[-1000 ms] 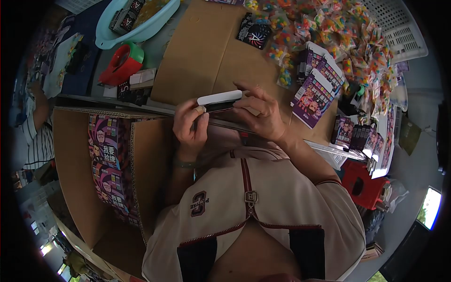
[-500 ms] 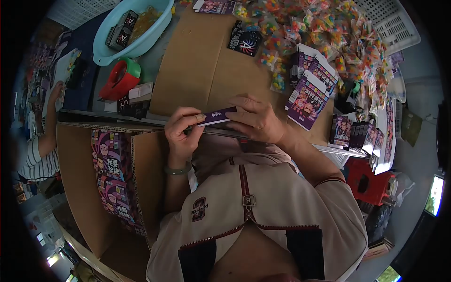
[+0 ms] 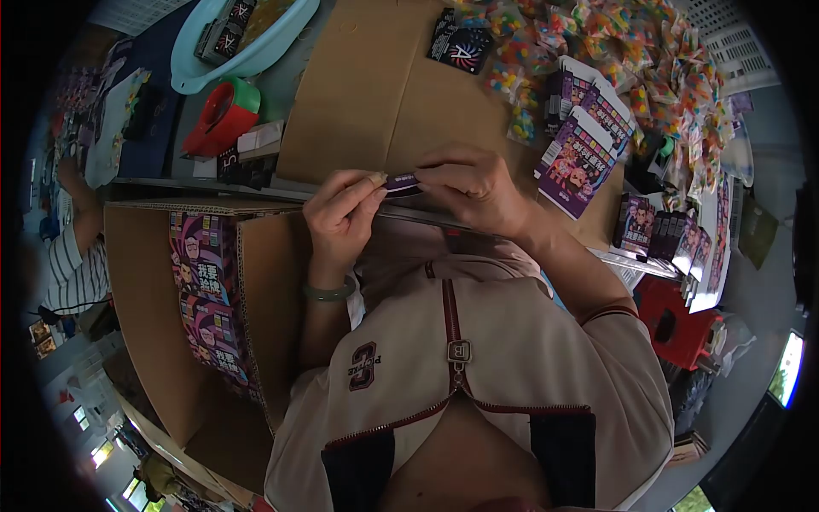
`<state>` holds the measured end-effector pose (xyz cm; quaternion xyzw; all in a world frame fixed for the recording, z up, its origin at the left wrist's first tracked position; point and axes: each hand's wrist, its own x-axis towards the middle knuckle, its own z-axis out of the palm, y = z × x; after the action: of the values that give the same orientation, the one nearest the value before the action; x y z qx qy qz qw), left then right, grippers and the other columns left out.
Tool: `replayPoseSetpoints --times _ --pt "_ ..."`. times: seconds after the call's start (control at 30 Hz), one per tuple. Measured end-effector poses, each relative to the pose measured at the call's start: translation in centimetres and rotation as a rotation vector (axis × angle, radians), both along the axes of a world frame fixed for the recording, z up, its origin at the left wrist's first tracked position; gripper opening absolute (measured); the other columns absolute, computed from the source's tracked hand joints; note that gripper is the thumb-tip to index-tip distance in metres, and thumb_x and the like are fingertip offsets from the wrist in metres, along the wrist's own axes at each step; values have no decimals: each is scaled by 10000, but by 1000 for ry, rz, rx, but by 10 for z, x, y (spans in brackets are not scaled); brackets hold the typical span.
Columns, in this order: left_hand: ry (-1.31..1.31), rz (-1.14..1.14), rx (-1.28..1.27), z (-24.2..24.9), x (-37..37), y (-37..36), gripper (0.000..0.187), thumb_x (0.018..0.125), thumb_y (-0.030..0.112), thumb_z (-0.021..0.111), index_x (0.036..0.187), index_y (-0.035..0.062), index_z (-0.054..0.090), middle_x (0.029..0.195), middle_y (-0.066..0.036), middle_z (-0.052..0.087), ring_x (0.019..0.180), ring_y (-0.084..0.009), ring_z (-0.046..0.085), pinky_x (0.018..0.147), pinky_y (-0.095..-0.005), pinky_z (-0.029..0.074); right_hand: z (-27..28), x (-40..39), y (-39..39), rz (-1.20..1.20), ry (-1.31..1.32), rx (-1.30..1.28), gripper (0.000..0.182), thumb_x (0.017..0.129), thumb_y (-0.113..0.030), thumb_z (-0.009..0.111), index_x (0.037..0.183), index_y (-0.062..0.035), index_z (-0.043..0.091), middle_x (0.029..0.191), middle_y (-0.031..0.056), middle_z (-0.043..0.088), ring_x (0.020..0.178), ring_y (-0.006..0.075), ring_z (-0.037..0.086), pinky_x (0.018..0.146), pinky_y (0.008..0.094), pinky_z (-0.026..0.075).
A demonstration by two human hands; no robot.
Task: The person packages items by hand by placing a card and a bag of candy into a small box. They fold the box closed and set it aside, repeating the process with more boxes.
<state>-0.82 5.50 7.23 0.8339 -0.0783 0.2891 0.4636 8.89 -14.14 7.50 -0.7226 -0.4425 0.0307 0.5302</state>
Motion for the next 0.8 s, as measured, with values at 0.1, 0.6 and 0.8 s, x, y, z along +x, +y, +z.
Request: replayPoseSetpoints --times 0.1,0.6,0.8 --pt "-25 -38 -104 -7 -3 -2 203 793 -30 716 993 -18 680 935 -130 668 757 -208 658 665 -278 536 -3 3 -10 4 -216 4 213 749 -115 758 955 -81 716 1064 126 659 835 288 651 691 367 530" --pt "108 -140 -384 15 33 -108 97 797 -18 723 881 -9 673 843 -87 661 692 -130 626 619 -261 494 32 -39 -66 -583 -300 -277 667 628 -172 785 1224 -8 533 1402 291 370 1102 444 510 926 458 458" --pt "164 -389 -350 -3 53 -136 79 867 69 689 923 15 677 953 -66 647 702 -86 597 562 -218 452 34 -33 -203 -1112 -170 -749 594 686 -230 700 1207 12 546 1339 238 475 1154 437 495 989 456 411"
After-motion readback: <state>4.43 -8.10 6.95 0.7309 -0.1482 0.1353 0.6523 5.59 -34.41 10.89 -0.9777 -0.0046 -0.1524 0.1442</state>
